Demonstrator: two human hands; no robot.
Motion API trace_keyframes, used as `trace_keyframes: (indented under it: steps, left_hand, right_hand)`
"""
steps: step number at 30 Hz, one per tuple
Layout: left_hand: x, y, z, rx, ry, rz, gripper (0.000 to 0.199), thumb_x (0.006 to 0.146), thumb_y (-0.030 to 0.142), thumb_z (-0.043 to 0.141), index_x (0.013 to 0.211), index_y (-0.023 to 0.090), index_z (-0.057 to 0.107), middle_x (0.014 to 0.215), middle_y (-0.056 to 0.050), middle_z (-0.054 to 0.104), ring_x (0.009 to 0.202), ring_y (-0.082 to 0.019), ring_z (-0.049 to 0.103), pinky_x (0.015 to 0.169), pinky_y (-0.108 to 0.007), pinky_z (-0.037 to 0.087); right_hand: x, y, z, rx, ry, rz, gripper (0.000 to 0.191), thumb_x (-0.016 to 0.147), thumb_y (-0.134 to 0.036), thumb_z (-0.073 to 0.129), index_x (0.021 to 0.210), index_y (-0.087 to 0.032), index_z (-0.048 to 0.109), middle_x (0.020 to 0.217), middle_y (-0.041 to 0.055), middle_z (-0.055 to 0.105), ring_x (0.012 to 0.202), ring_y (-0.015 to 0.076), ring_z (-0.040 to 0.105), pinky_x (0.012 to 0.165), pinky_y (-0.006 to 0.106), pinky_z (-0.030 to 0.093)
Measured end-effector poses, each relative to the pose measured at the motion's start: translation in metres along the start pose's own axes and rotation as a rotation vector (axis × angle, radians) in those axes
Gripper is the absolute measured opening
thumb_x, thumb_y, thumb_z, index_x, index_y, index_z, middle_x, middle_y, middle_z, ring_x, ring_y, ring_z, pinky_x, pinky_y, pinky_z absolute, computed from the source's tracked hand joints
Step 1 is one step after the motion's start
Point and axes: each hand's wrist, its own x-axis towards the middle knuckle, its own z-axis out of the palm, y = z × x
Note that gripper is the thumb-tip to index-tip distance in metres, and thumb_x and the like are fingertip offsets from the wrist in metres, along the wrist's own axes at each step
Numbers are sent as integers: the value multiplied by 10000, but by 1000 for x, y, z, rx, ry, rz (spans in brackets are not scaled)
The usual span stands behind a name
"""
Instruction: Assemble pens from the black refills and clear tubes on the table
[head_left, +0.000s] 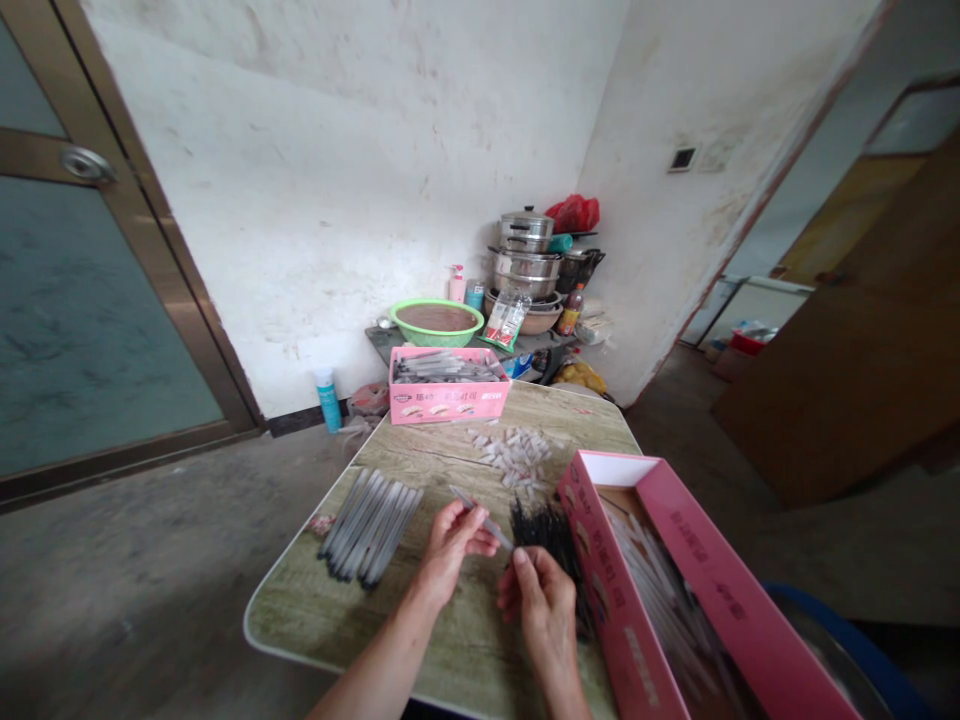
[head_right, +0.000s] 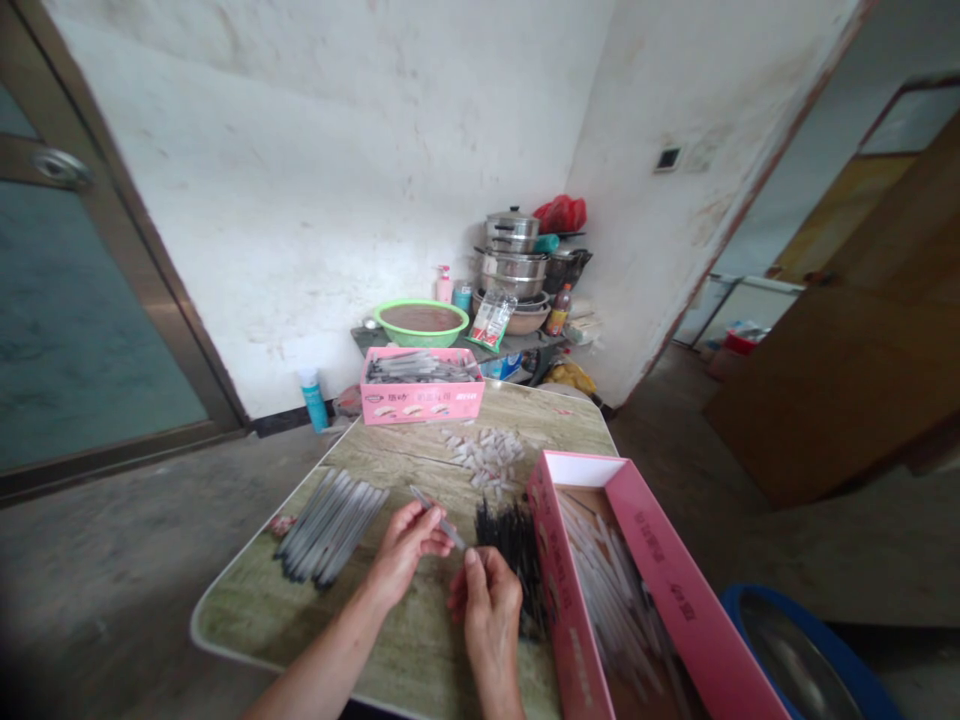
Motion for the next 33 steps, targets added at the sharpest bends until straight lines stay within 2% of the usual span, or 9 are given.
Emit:
trace_keyframes:
  steps: [3,6,8,11,15,20,25,30,33]
  left_hand:
    - [0,0,0,1,8,-12,369,730,435,700,859,117,563,718,-85,696,577,-166,661,523,-257,541]
    - [0,0,-1,-2,23,-12,383,718,438,710,866,114,567,724,-90,697,578,-167,660,526,-259,540]
    - [0,0,-1,-2,17,-12,381,715,437,712,859,115,569,720,-90,696,572,-166,658,524,-258,539]
    - [0,1,0,0,4,-21,377,713,439,714,844,117,569,714,-88,695,565,-167,657,519,-259,537]
    - [0,0,-1,12,9,-16,360,729,431,704,850,120,568,715,-78,695,566,-164,657,522,-257,538]
    - [0,-1,-1,16,-12,-17,349,745,427,690,851,119,564,711,-74,691,567,-161,654,519,-256,536]
    - [0,-1,-1,21,-3,-21,364,735,433,696,855,118,561,711,-77,692,561,-160,651,513,-253,532]
    - [2,-3,-2,41,-36,-31,368,743,447,683,859,121,562,713,-79,692,561,-156,648,516,-252,532]
    - [0,-4,-2,57,-77,-53,355,749,444,678,872,129,569,715,-69,691,564,-151,646,522,-246,528]
  right_hand:
    - [0,2,0,-11,9,64,430,865,-567,468,712,-173,544,488,-6,577,355,129,507,314,201,348]
    - [0,3,0,-4,27,16,345,844,-513,549,803,-171,561,544,-12,600,404,128,536,354,195,380]
    - [-1,3,0,-9,15,-18,328,841,-490,566,765,-171,558,542,-12,596,409,123,532,371,195,387]
    - [-1,2,0,-20,4,25,407,868,-532,487,685,-172,542,492,-5,574,367,125,509,334,201,357]
    - [-1,-1,1,-7,24,13,357,837,-525,543,791,-171,564,534,-16,590,392,129,528,352,203,387]
    - [-2,0,2,-25,1,3,405,853,-546,498,686,-179,534,493,-8,577,353,121,498,323,201,348]
    - [-3,5,1,-34,6,-5,388,844,-530,527,685,-177,544,510,-2,596,369,120,516,334,194,362]
    - [-4,11,2,23,-31,83,440,873,-575,445,698,-180,534,458,-9,575,305,114,472,281,190,320]
    - [-5,10,3,6,-50,65,437,858,-571,484,659,-183,513,447,-23,552,313,102,469,293,179,333]
